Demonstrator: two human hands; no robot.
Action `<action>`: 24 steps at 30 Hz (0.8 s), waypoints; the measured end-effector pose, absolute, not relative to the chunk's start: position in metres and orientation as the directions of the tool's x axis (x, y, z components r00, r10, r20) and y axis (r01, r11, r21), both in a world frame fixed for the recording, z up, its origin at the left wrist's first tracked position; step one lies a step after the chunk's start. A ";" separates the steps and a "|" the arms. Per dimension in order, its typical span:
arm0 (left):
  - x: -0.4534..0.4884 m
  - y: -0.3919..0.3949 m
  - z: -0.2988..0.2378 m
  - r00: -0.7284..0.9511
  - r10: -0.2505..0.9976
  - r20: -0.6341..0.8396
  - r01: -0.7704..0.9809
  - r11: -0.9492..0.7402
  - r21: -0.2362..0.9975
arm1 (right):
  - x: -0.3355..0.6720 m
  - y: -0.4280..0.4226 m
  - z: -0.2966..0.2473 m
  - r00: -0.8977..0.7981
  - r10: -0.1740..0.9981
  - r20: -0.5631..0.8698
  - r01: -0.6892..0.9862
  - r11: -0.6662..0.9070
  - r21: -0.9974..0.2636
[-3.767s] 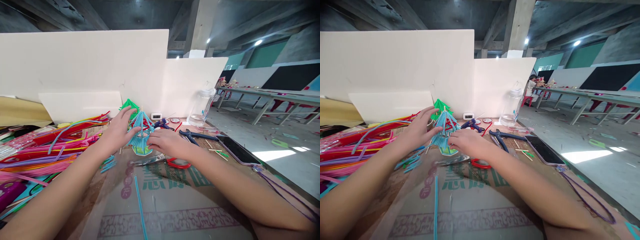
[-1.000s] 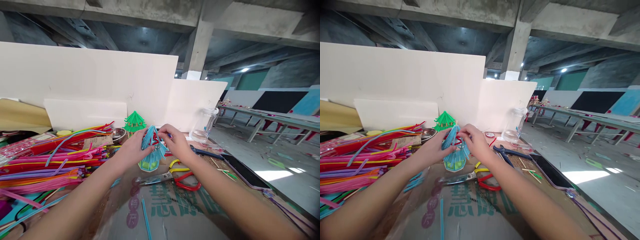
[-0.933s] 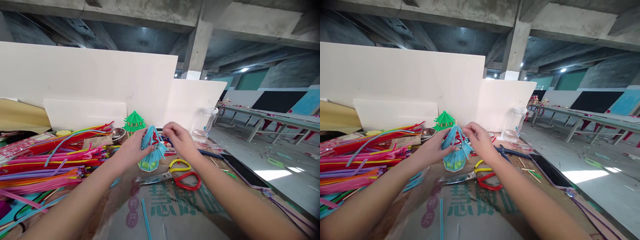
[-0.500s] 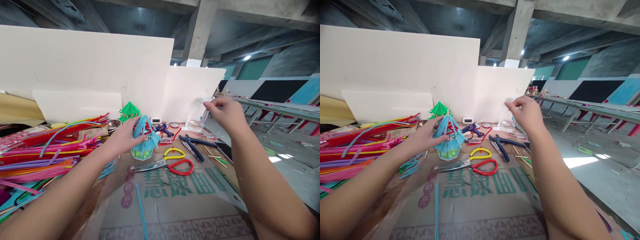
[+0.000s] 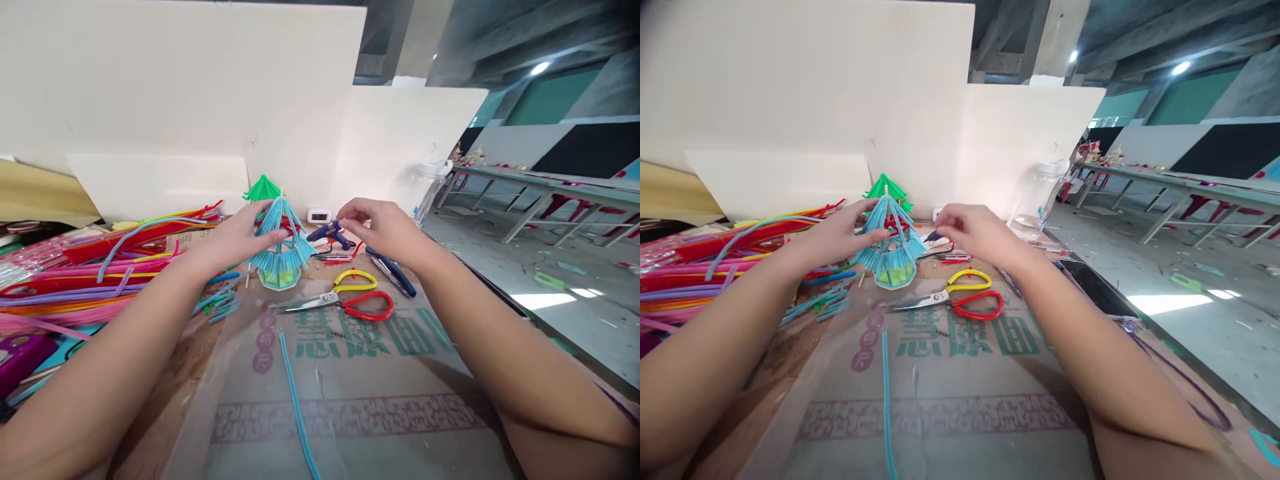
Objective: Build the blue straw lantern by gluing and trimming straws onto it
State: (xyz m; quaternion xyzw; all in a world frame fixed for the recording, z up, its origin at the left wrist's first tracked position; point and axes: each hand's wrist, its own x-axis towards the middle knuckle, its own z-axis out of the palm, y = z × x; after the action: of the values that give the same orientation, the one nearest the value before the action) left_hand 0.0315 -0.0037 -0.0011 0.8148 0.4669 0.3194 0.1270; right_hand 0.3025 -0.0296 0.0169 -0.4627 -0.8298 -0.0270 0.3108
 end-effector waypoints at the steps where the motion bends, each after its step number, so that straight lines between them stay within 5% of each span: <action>1: 0.032 -0.004 -0.001 0.368 0.838 0.404 0.689 -0.537 0.487 | 0.296 -0.034 0.016 -0.449 0.768 0.457 0.732 0.609 -0.304; 5: 0.029 -0.004 0.001 0.393 0.834 0.387 0.726 -0.540 0.427 | 0.258 -0.058 -0.003 -0.827 0.559 0.054 0.484 0.758 -0.437; 9: 0.026 -0.005 0.004 0.410 0.831 0.377 0.720 -0.548 0.426 | 0.226 -0.074 -0.041 -0.964 0.261 -0.050 0.258 0.875 -0.410; 17: 0.023 -0.005 0.005 0.401 0.833 0.381 0.737 -0.540 0.406 | 0.230 -0.072 -0.038 -0.876 0.477 0.068 0.451 0.861 -0.235; 24: 0.010 -0.004 0.014 0.327 0.825 0.460 0.734 -0.528 0.426 | 0.257 -0.064 -0.007 -0.784 0.615 0.089 0.586 0.779 -0.223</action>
State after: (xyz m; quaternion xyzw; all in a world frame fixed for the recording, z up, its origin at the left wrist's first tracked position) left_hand 0.0103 -0.0038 0.0142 0.8115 0.4805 0.3251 0.0700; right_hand 0.2569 -0.0639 -0.0072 -0.3194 -0.9399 0.0921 0.0784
